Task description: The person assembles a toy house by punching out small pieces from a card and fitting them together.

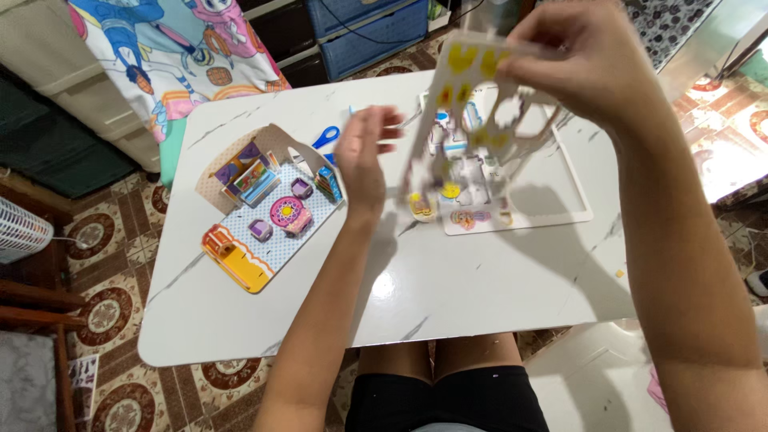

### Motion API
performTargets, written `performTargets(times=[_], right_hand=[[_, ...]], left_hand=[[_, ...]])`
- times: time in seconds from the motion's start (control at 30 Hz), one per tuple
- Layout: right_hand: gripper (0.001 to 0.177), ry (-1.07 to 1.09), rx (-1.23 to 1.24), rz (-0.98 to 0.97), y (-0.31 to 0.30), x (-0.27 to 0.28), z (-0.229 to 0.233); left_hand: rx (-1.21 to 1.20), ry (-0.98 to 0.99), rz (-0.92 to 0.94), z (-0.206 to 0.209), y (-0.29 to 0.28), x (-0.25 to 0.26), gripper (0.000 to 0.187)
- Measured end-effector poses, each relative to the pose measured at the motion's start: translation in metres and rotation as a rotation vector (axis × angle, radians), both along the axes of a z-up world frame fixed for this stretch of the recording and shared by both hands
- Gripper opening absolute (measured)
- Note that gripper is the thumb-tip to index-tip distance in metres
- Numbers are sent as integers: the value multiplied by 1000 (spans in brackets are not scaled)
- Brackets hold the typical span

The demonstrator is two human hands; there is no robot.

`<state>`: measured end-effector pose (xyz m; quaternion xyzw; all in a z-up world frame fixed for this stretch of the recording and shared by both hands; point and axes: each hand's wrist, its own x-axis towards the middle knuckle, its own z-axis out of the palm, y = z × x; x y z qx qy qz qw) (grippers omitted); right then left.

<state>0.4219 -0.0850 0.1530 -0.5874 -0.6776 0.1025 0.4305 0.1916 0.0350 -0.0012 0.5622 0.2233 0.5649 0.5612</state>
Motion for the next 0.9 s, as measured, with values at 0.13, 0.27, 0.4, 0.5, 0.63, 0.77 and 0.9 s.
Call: performTargets(times=[0.13,0.27,0.4,0.5,0.63,0.77,0.9], right_hand=[[15,-83,288,-132,-20,-24,-14],[14,-572,725,-135,-26,-43,-72],[19,-703,715,-113,-38,-49,-102],[17,-687,596,-174,-46,-54,-106],[38,-147,503,-324,-50,-66,-119],[39,910,205,-212,-30,-55,-141],[26,1268,-118,-111,-20,-53,-153]], left_hand=[[-17,125,219,-10,8,-10,63],[-384,222,-547,9,-2,-10,94],[-493,30,-681,17,-15,-6,36],[-372,43,-624,5,-14,-1,38],[-383,44,-488,-13,-11,8,31],[-411,-85,-418,-24,-16,20,23],[-397,-70,-377,-31,-23,24,25]])
